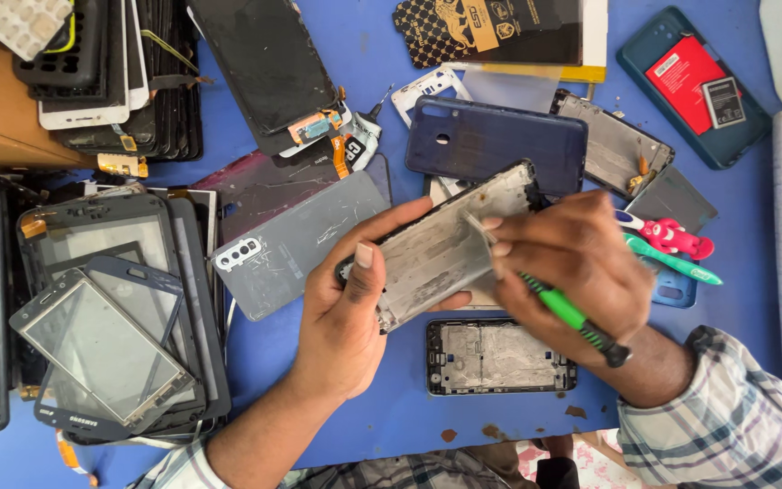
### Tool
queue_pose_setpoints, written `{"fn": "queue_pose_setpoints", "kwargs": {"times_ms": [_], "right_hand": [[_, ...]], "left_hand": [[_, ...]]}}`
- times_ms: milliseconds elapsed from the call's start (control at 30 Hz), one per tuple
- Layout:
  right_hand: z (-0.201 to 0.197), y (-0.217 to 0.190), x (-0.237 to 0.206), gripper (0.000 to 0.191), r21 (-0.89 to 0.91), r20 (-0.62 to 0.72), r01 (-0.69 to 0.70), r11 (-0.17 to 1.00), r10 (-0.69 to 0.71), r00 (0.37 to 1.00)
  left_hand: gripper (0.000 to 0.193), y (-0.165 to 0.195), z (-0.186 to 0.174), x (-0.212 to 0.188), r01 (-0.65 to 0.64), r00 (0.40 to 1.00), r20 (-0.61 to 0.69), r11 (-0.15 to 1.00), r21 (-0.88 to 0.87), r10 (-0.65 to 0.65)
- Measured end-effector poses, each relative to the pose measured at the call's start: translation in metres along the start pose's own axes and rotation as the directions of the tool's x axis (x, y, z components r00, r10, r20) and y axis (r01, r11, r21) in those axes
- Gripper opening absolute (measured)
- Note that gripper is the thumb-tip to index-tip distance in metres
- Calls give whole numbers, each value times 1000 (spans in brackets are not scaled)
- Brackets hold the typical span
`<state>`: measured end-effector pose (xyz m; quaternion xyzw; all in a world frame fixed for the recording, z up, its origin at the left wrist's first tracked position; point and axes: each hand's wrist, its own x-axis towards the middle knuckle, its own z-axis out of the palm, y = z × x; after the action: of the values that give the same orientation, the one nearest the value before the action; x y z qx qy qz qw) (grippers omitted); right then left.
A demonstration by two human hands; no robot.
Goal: The person works at a cluttered repair bench covered with phone housings and parts. They pick up a phone midframe, hold it in one hand, and use a screwdriver to pry and scrape inside the frame, then handle the blue back cover and press it onto the frame, continuing to work the seam with the screwdriver.
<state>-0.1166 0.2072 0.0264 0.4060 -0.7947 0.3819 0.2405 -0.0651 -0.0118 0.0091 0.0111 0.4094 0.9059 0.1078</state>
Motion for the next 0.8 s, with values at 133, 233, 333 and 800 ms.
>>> {"fn": "queue_pose_setpoints", "kwargs": {"times_ms": [133, 233, 333, 800], "right_hand": [[0, 0, 1, 28, -3, 14, 21, 1000, -21, 1000], [-1, -3, 3, 29, -32, 5, 2, 999, -1, 1000], [-2, -7, 5, 29, -17, 19, -7, 1000, 7, 1000], [-4, -2, 1, 32, -22, 23, 18, 1000, -18, 1000]], "left_hand": [[68, 1, 0, 1, -2, 1000, 0, 1000, 14, 2], [69, 1, 1, 1, 0, 1000, -3, 1000, 19, 0], [69, 2, 1, 1, -6, 1000, 7, 1000, 20, 5], [70, 4, -1, -2, -35, 999, 19, 994, 101, 33]]}}
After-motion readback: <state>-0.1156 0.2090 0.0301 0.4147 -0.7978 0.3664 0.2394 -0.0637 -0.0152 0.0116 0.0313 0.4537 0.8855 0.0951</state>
